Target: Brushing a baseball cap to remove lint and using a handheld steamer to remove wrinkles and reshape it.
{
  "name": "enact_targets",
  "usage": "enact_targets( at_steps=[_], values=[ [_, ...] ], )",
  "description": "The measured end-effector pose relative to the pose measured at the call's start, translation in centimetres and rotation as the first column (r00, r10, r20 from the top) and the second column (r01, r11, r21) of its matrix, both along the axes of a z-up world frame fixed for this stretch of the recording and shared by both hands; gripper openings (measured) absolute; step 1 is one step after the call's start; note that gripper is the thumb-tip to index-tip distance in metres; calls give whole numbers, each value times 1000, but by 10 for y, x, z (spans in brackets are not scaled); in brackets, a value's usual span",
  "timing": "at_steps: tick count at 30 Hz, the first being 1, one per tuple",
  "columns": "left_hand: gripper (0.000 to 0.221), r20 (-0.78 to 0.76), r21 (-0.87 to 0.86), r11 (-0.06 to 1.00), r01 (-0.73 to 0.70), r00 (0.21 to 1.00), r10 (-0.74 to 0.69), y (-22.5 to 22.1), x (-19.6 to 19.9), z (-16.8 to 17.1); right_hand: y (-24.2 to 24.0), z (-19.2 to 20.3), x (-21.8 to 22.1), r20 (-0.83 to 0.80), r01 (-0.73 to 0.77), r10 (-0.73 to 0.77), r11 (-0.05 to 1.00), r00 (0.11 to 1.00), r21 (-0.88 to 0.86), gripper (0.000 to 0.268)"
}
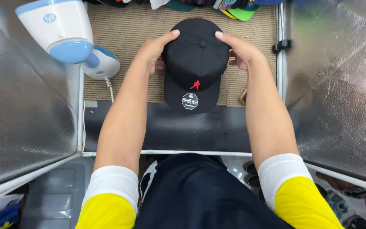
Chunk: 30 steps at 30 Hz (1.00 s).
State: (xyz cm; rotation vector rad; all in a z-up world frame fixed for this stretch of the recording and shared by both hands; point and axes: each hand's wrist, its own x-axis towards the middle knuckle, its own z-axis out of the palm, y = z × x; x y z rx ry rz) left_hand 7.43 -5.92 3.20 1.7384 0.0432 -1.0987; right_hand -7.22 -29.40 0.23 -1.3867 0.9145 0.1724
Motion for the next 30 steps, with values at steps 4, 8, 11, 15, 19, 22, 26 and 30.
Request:
enact_targets(
  at_steps=[4, 8, 11, 15, 19, 22, 26, 30],
  values=[
    [45, -46, 10, 1000, 13, 999, -13, -14, 22, -18, -16, -10, 16, -79, -11, 10, 1000, 997, -13, 47],
    [33, -20, -25, 999, -46, 999, 45, -23, 27, -13, -20, -5, 23, -73, -86, 71, 968, 995, -235, 35],
    [39, 107, -142, 986, -84, 989, 100, -28, 32, -45, -19, 2, 24, 87, -93, 114, 972, 990, -217, 38],
    [39, 209, -250, 962, -113, 963, 167, -37, 34, -76, -14, 1, 17, 129, -19, 50, 973, 990, -232, 45],
    [40, 343, -166, 985, -39, 935, 95, -45, 40, -72, -12, 10, 25, 149, -89, 131, 961, 980, -261, 32],
    [39, 446, -224, 974, -28, 886, 128, -39, 34, -75, -3, 13, 24, 173, -42, 110, 933, 979, -359, 35],
    [113, 167, -239, 971, -10, 985, 52, 15, -5, -32, 23, 28, -21, 126, 67, -55, 993, 991, -94, 58],
    [96, 178, -378, 924, -63, 974, 140, 30, -39, -77, 39, -47, -53, 355, 138, -118, 990, 927, -31, 80]
  ],
)
